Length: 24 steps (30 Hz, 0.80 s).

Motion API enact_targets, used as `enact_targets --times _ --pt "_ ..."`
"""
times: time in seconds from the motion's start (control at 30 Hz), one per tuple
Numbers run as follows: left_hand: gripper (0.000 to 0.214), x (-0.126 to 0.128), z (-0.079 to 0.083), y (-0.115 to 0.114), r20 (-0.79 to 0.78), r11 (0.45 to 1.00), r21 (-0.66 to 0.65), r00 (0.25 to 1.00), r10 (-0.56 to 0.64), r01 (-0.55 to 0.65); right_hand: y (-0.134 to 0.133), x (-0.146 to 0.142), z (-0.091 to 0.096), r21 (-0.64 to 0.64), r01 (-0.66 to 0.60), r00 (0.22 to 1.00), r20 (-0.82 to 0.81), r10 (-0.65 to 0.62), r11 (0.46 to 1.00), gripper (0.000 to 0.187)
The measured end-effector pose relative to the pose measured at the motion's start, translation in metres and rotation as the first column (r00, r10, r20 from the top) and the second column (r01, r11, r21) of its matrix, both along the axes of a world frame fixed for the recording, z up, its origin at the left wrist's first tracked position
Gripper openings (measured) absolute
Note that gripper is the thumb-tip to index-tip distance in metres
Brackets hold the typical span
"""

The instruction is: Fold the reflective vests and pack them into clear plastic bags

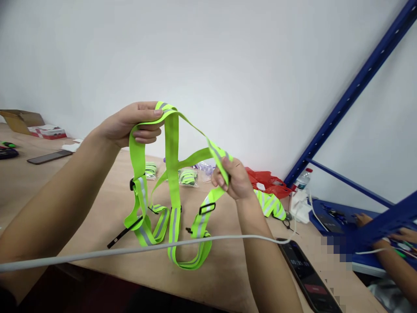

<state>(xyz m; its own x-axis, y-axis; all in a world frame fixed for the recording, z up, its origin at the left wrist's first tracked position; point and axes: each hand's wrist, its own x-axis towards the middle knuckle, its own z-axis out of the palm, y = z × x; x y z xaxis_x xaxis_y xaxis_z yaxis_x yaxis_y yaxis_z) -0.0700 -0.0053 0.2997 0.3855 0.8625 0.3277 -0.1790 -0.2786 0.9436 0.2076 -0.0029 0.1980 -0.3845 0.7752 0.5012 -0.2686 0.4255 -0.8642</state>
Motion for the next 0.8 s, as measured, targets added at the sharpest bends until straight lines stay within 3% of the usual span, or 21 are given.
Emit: enact_targets --times 0.17,0.27,0.37,0.5,0.63,0.73,0.8 --pt "0.027 -0.022 0.0 0.006 -0.147 0.999 -0.024 0.988 0.037 -0.041 -0.014 0.029 0.039 0.211 0.065 0.998 -0.025 -0.061 0.975 0.052" --pt "0.039 -0.028 -0.002 0.005 -0.203 0.994 0.09 0.978 -0.041 0.06 -0.028 0.032 0.053 0.276 0.046 0.998 0.018 -0.053 0.96 0.053" --pt "0.039 -0.025 -0.005 -0.003 -0.12 0.954 0.248 0.983 -0.14 0.166 -0.044 0.029 0.059 0.344 0.007 0.999 0.034 -0.02 0.939 0.053" --pt "0.035 -0.01 -0.006 -0.023 0.081 0.912 0.388 0.982 -0.172 0.128 -0.062 0.027 0.064 0.401 -0.093 0.992 0.113 0.051 0.911 0.052" --pt "0.047 0.002 0.001 -0.041 0.186 0.943 0.332 0.979 -0.078 0.012 -0.066 0.031 0.066 0.397 -0.212 0.976 0.133 0.172 0.893 0.046" --pt "0.05 0.004 0.003 -0.032 0.149 0.979 0.202 0.989 -0.012 -0.018 -0.055 0.036 0.062 0.36 -0.127 0.992 0.046 0.118 0.924 0.044" --pt "0.034 0.002 -0.004 -0.009 0.128 0.994 0.105 0.992 -0.008 -0.006 -0.037 0.041 0.053 0.226 -0.025 1.0 0.021 0.02 0.974 0.037"
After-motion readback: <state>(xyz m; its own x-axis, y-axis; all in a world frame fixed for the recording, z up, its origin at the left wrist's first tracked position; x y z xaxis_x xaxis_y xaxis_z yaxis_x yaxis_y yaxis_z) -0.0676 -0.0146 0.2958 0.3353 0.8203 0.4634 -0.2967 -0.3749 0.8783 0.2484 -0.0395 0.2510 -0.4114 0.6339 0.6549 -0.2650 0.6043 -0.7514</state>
